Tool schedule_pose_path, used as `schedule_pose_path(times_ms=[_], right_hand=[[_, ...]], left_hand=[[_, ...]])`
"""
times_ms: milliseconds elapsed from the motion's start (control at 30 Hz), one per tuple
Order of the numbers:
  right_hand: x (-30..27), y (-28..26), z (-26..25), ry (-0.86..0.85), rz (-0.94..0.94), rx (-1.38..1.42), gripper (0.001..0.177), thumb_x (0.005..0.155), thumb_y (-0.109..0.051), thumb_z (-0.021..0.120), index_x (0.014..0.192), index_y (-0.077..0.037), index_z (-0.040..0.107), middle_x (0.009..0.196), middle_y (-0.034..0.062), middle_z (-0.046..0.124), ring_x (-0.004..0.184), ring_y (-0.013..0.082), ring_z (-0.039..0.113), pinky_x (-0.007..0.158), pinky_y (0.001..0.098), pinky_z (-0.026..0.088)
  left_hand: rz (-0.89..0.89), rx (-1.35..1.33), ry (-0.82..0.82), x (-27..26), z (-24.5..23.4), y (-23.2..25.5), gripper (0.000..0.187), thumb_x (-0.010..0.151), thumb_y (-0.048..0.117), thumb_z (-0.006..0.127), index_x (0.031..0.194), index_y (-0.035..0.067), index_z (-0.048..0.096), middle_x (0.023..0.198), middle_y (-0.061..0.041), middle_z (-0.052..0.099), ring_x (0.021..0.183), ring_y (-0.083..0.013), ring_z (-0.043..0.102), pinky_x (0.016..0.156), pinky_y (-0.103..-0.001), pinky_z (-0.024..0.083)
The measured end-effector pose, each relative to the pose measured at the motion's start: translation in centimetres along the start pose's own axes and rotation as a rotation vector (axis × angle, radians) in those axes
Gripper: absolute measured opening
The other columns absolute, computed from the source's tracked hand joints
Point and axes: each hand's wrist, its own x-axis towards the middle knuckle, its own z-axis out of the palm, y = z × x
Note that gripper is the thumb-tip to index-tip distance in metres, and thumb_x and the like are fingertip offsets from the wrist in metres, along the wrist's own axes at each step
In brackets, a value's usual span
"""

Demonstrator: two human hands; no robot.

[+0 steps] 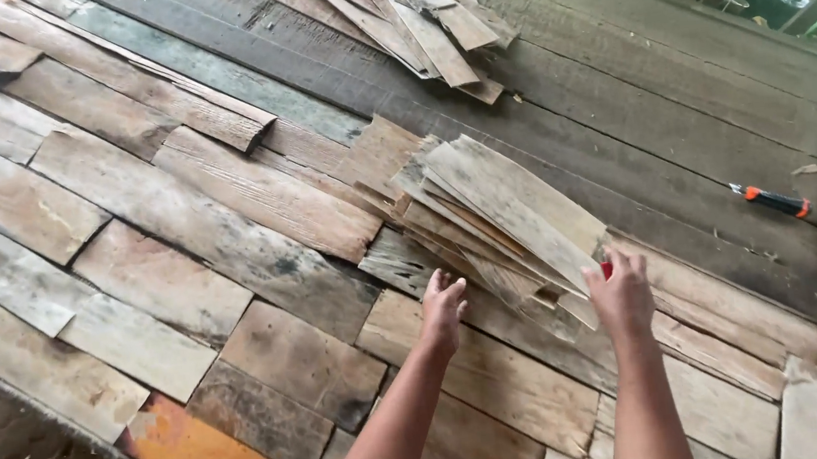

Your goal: The person uses a utility knife to trim the edges of several wooden planks on a workbench. They pick up each plank, shave off thin strips along the edges, and place the trimmed pieces back onto the bench.

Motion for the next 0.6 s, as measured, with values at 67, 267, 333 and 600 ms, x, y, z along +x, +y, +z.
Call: schedule_pose_path(times_ms=[67, 267, 333, 600], right_hand=[[0.3, -2.5, 1.2, -0.012, -0.062, -0.013, 0.059, 0.088, -0.036, 0.075, 0.142, -0.016, 0.061, 0.141, 0.0126, 0.052, 0.124, 0.0418, 0.061, 0.100, 0.0572, 0.054], [1.2, -6.5, 3.3, -0.224, -0.077, -0.124, 0.069, 0.091, -0.059, 0.066, 0.151, -0.028, 0.050, 0.160, 0.0047, 0.039, 0.136, 0.0374, 0.054, 0.103, 0.0594, 0.052], [1.0, -7.0, 3.3, -0.265, -0.057, -0.133, 0.072, 0.091, -0.063, 0.063, 0.152, -0.028, 0.048, 0.161, 0.0041, 0.038, 0.135, 0.0381, 0.054, 0.104, 0.0600, 0.051], [0.7, -10.0, 0.2, -0.390, -0.062, -0.180, 0.101, 0.073, -0.082, 0.066, 0.155, -0.028, 0.042, 0.164, 0.0013, 0.034, 0.140, 0.0352, 0.050, 0.109, 0.0572, 0.048]], left_hand=[[0.008, -0.055, 0.062, 1.8, 0.2, 1.0, 0.091, 0.092, 0.015, 0.070, 0.163, 0.007, 0.014, 0.167, -0.020, 0.023, 0.151, -0.0439, 0.028, 0.119, -0.061, 0.028], [-0.046, -0.156, 0.263, 5.3, 1.4, 0.7, 0.089, 0.085, 0.014, 0.073, 0.158, 0.003, 0.024, 0.158, -0.024, 0.034, 0.142, -0.0429, 0.041, 0.113, -0.056, 0.041], [-0.096, -0.153, 0.294, 6.3, 1.6, 0.2, 0.090, 0.083, 0.016, 0.076, 0.157, 0.004, 0.028, 0.155, -0.023, 0.038, 0.137, -0.0409, 0.048, 0.109, -0.053, 0.046], [-0.109, -0.228, 0.393, 5.9, 3.9, 1.7, 0.079, 0.068, 0.000, 0.069, 0.143, 0.003, 0.042, 0.121, -0.017, 0.044, 0.114, -0.0303, 0.048, 0.111, -0.052, 0.037]])
